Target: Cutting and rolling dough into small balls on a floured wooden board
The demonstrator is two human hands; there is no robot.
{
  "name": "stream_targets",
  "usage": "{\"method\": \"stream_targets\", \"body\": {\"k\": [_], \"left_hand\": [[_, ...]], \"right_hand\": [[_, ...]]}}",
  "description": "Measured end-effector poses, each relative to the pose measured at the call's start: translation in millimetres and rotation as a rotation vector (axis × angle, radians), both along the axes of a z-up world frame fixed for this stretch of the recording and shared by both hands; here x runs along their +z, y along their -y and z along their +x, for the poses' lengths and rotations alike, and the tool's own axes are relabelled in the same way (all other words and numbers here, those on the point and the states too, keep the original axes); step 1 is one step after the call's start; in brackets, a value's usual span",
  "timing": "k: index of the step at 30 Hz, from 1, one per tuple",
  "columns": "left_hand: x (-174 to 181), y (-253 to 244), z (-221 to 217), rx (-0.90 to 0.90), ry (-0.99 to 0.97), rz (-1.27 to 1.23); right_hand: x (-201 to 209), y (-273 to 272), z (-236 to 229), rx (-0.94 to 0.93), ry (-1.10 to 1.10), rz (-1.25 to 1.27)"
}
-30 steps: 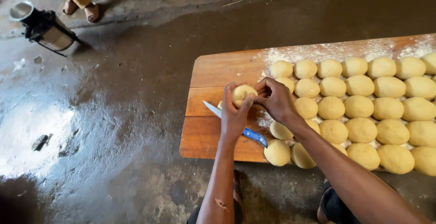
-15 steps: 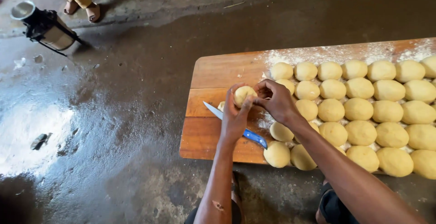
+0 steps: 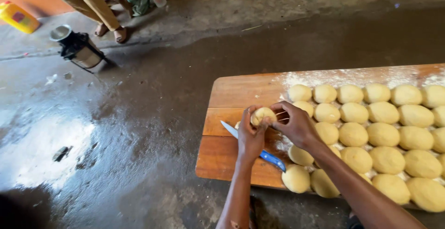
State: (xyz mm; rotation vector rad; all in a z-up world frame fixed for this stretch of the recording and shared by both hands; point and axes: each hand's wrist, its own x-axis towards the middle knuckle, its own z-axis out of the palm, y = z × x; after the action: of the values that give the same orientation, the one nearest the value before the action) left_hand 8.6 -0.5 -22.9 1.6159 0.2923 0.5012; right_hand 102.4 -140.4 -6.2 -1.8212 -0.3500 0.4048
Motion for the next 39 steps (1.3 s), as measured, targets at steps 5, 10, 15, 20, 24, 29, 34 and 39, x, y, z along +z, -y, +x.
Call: {"method": "stream_targets", "body": {"k": [5, 10, 15, 20, 24, 29, 34, 39], "left_hand": [[-23.8, -7.2, 11.8, -0.002, 0.194, -0.05], [8.3, 12.1, 9.7, -0.168, 0.196, -0.762], [5.4, -3.2, 12.0, 0.016, 0.078, -0.994], [2.0, -22.3, 13.6, 0.203, 0.144, -1.144], [19.4, -14.1, 1.6, 0.216, 0.261, -1.132], [19.2, -1.1, 18.7, 0.255, 0.224, -1.13], [42.6, 27.9, 25.5, 0.222, 0.106, -1.022], [29.4, 54.6, 39.9, 0.183, 0.159, -1.144]], "right_hand": [[3.1, 6.9, -1.1, 0.04, -0.009, 0.11], [-4.9, -6.1, 2.1, -0.005, 0.144, -0.132], [-1.2, -15.0, -18.9, 0.063, 0.099, 0.166], [15.6, -24.0, -37.2, 0.169, 0.167, 0.122], [17.8, -36.6, -64.0, 0.081, -0.058, 0.263], [26.5, -34.5, -58.9, 0.059, 0.037, 0.243], [46.6, -15.6, -55.4, -0.012, 0.108, 0.174], [50.7, 12.2, -43.5, -0.038, 0.165, 0.073]]}}
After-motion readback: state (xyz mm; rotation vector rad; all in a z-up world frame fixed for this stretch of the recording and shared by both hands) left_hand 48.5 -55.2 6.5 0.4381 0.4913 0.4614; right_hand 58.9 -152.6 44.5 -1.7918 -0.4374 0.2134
